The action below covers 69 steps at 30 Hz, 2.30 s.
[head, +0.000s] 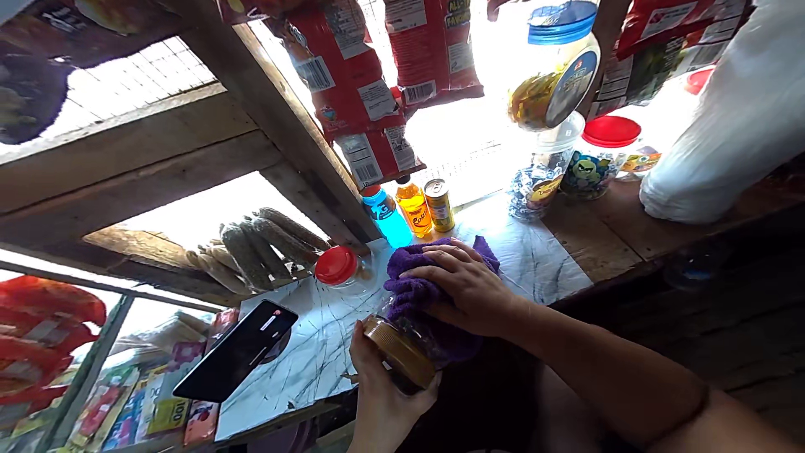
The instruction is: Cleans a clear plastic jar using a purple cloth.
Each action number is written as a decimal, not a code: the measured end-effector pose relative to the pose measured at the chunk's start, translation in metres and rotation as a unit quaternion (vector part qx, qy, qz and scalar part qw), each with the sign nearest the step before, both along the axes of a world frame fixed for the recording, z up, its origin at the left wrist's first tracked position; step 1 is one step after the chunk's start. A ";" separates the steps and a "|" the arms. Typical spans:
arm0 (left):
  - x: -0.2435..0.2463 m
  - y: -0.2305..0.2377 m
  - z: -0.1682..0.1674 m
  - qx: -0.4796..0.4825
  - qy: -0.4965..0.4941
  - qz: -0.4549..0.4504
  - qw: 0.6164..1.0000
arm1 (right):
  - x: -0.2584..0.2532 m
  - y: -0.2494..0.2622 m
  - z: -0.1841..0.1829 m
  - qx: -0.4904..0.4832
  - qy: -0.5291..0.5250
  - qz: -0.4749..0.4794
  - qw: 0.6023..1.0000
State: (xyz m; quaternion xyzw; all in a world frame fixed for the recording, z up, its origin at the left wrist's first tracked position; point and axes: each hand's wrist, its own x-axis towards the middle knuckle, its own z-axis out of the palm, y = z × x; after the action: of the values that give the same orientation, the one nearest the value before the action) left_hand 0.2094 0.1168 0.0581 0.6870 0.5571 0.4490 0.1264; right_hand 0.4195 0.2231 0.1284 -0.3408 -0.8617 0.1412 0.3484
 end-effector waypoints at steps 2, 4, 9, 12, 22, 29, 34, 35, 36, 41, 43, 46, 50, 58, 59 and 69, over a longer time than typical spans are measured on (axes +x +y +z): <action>0.001 0.000 0.000 -0.001 0.001 0.005 1.000 | 0.002 0.001 0.000 0.006 -0.015 0.011 1.000; 0.001 0.001 0.000 0.003 0.005 0.008 1.000 | 0.004 -0.001 0.000 0.012 -0.034 0.019 0.999; 0.001 0.001 0.000 0.011 0.015 0.010 1.000 | -0.003 -0.023 -0.004 0.043 -0.042 -0.007 0.998; 0.000 0.002 -0.002 0.016 0.028 0.014 0.999 | -0.013 -0.038 -0.006 0.059 -0.025 -0.008 0.998; 0.002 0.000 0.001 0.028 0.028 -0.009 0.999 | -0.021 -0.049 -0.003 0.066 0.004 -0.029 0.997; 0.015 -0.007 0.008 0.077 0.097 -0.025 0.992 | -0.012 -0.052 0.012 0.057 0.015 -0.045 0.997; 0.014 -0.003 0.011 0.093 0.118 -0.043 0.988 | -0.004 -0.046 0.016 0.038 0.004 -0.049 0.998; 0.012 -0.002 0.011 0.092 0.121 -0.044 0.987 | -0.002 -0.043 0.016 0.034 0.006 -0.052 0.998; 0.011 -0.001 0.011 0.089 0.121 -0.046 0.988 | 0.000 -0.039 0.015 0.028 0.008 -0.056 0.998; 0.005 0.003 0.007 0.064 0.090 -0.050 0.993 | 0.009 -0.015 0.007 0.004 0.026 -0.095 0.995; 0.004 0.002 0.006 0.046 0.068 -0.039 0.996 | 0.011 -0.009 0.005 0.000 0.025 -0.107 0.994; 0.004 -0.002 0.010 -0.022 0.048 0.001 0.999 | 0.012 -0.006 0.004 0.000 0.024 -0.121 0.992; -0.001 -0.004 0.022 -0.140 0.008 0.010 0.990 | 0.012 -0.004 0.003 -0.019 0.021 -0.120 0.992; -0.003 -0.008 0.022 -0.174 -0.193 -0.080 0.962 | 0.011 -0.002 0.004 -0.020 0.029 -0.118 0.992; 0.000 -0.008 0.020 -0.165 -0.200 -0.075 0.963 | 0.011 -0.002 0.002 -0.012 0.032 -0.114 0.993; 0.000 -0.004 0.009 -0.047 -0.068 0.011 0.996 | 0.007 -0.003 -0.013 -0.034 0.062 -0.074 0.995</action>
State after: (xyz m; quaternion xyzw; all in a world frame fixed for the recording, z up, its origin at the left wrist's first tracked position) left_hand 0.2097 0.1130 0.0667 0.6418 0.5752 0.4696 0.1915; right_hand 0.4269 0.2206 0.1158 -0.4059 -0.8057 0.1652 0.3984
